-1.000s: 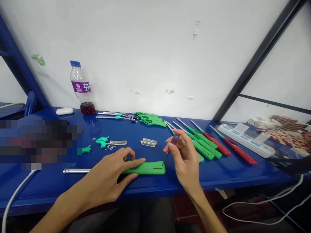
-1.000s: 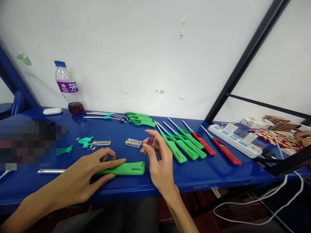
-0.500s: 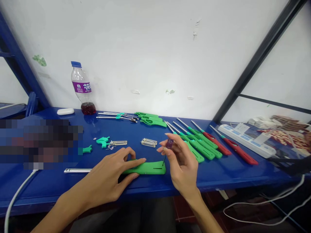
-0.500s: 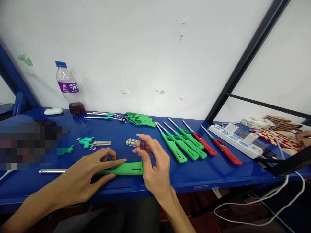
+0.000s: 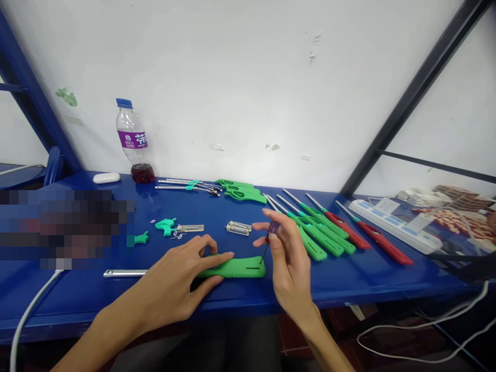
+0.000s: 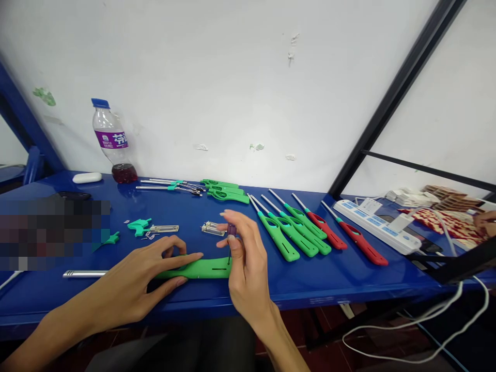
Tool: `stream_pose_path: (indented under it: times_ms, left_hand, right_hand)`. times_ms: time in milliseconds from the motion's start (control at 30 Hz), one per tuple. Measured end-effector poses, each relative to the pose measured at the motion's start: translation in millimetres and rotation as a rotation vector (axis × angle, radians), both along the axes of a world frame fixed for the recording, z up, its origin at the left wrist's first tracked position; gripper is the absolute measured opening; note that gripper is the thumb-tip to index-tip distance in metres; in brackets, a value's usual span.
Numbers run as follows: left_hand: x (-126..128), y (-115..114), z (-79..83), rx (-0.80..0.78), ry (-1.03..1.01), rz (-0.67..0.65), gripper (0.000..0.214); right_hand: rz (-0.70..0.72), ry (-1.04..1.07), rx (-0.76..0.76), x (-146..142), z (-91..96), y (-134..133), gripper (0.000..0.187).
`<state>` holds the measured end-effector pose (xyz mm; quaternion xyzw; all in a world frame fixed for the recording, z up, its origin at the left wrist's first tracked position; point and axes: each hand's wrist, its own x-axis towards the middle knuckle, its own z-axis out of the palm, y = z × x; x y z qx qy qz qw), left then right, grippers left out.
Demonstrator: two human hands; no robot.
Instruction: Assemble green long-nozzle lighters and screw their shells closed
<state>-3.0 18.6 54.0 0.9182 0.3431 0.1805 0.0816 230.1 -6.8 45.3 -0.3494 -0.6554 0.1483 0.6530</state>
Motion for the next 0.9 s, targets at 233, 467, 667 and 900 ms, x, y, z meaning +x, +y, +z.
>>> stream_pose_path:
  times_ms: [233, 467, 667, 900]
  left_hand:
    - [1.4, -1.8, 2.8, -0.009, 0.020, 0.007, 0.042]
    - [1.9, -1.8, 3.2, 0.002, -0.008, 0.007, 0.040]
    - [2.0, -2.2, 3.1, 0.002, 0.012, 0.019, 0.041]
    - [1.4, -0.4, -1.2, 0.017, -0.022, 0.011, 0.042]
  right_hand:
    - [-0.082, 0.041, 0.054, -2.0, -8.1, 2.4, 0.030]
    - [-0.037, 0.031, 0.031, -1.3, -2.1, -1.6, 0.029]
    - [-0.071, 0.043, 0.069, -1.4, -6.5, 1.7, 0.030]
    - [-0.157, -0.030, 0.058, 1.9, -4.5, -0.7, 0.025]
